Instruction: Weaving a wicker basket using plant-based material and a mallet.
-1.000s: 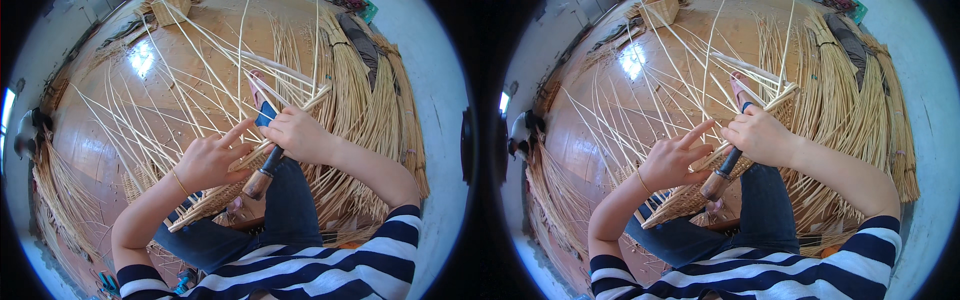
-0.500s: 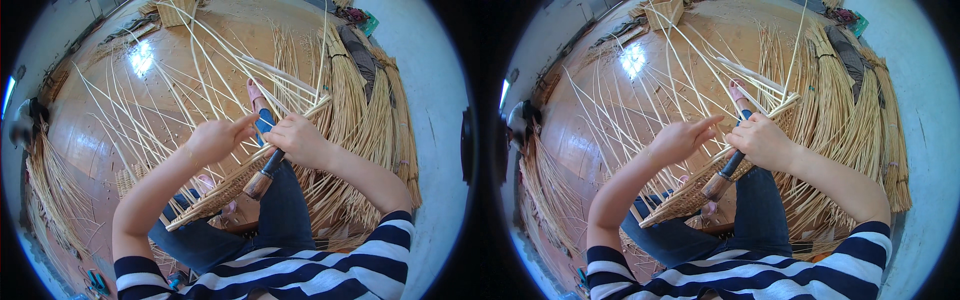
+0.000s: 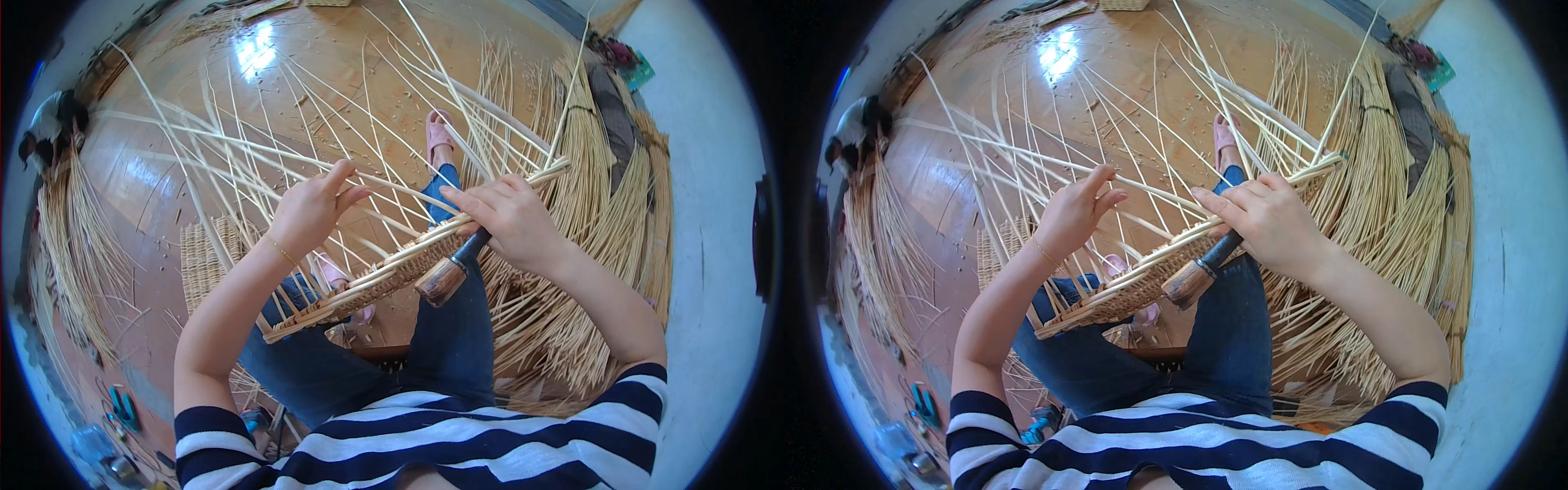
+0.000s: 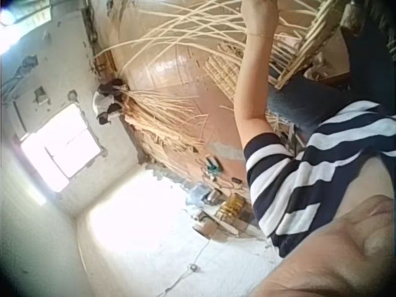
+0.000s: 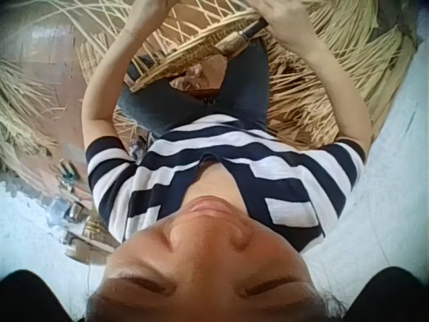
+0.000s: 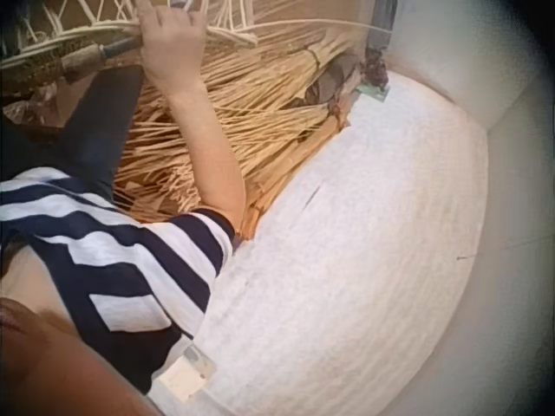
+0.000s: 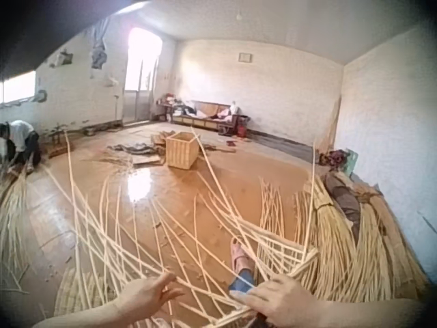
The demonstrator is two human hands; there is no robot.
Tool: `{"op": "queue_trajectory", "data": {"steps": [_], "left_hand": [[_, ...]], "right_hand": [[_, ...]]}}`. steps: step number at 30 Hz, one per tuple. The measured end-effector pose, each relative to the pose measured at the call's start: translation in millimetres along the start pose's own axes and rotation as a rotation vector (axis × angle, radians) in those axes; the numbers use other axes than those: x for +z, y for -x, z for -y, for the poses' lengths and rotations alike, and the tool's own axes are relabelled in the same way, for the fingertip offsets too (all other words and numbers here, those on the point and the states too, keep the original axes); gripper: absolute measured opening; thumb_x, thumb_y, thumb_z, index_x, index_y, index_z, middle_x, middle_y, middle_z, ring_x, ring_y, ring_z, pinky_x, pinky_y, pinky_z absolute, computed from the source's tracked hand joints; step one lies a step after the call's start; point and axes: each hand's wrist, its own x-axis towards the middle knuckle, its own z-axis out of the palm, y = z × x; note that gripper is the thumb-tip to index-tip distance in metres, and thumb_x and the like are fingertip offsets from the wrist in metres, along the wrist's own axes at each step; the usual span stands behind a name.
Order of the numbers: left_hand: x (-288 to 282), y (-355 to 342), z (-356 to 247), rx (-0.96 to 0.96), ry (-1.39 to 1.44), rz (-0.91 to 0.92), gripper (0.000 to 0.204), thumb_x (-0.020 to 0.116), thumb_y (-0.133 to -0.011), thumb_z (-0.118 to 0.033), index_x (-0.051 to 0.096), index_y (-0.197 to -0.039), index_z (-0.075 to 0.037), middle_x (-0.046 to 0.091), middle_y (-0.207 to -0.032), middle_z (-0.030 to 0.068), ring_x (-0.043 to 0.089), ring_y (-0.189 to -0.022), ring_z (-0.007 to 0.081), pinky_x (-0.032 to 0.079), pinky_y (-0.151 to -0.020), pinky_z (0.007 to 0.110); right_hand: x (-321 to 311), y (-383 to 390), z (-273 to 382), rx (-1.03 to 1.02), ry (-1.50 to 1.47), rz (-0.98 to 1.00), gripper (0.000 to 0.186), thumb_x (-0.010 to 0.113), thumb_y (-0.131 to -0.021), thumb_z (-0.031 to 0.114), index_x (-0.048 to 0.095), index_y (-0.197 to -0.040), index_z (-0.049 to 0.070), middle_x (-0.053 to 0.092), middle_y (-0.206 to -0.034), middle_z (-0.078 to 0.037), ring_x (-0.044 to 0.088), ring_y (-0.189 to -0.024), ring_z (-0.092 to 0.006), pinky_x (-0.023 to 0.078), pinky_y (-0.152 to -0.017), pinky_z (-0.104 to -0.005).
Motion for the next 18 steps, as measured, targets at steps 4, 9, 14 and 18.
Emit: {"op": "queue_trajectory", "data": {"steps": [4, 9, 14, 18], "left_hand": [[0.2, -8.9, -3.5, 0.066, -0.016, -0.026, 0.043, 0.047, -0.092, -0.051, 0.048, -0.101, -0.009, 0.063, -0.077, 0.0164, 0.063, -0.069, 0.0390, 0.049, -0.056, 0.047], [-1.7, -11.1, -7.9, 0.032, -0.018, 0.024, 0.042, 0.050, -0.093, -0.048, 0.050, -0.108, -0.008, 0.064, -0.085, 0.0156, 0.064, -0.076, 0.0367, 0.050, -0.062, 0.046], [0.6, -20.5, -4.9, 0.048, -0.052, 0.026, 0.046, 0.048, -0.093, -0.050, 0.051, -0.113, -0.009, 0.063, -0.096, 0.0168, 0.066, -0.078, 0.0355, 0.052, -0.063, 0.044], [4.4, -16.9, -2.0, 0.165, 0.083, -0.319, 0.034, 0.053, -0.095, -0.037, 0.054, -0.113, -0.009, 0.056, -0.113, 0.0122, 0.064, -0.077, 0.0340, 0.052, -0.064, 0.043]], "right_hand": [[6.4, -7.9, 34.2, -0.156, 0.147, 0.003, 0.037, 0.065, -0.081, 0.029, 0.064, -0.111, 0.008, 0.055, -0.130, -0.009, 0.044, -0.130, -0.0222, 0.023, -0.111, -0.0486], [14.8, -34.9, 52.1, -0.331, 0.213, 0.149, 0.035, 0.061, -0.084, 0.034, 0.064, -0.103, 0.005, 0.056, -0.129, -0.007, 0.037, -0.134, -0.0205, 0.019, -0.113, -0.0457], [28.2, -38.6, 51.5, -0.260, 0.004, 0.171, 0.023, 0.059, -0.085, 0.029, 0.059, -0.091, 0.007, 0.060, -0.082, -0.005, 0.059, -0.088, -0.0211, 0.042, -0.080, -0.0365], [33.9, -37.4, 54.1, -0.228, -0.032, 0.183, 0.027, 0.068, -0.075, 0.018, 0.059, -0.097, 0.006, 0.062, -0.085, -0.005, 0.059, -0.078, -0.0245, 0.042, -0.078, -0.0362]]}}
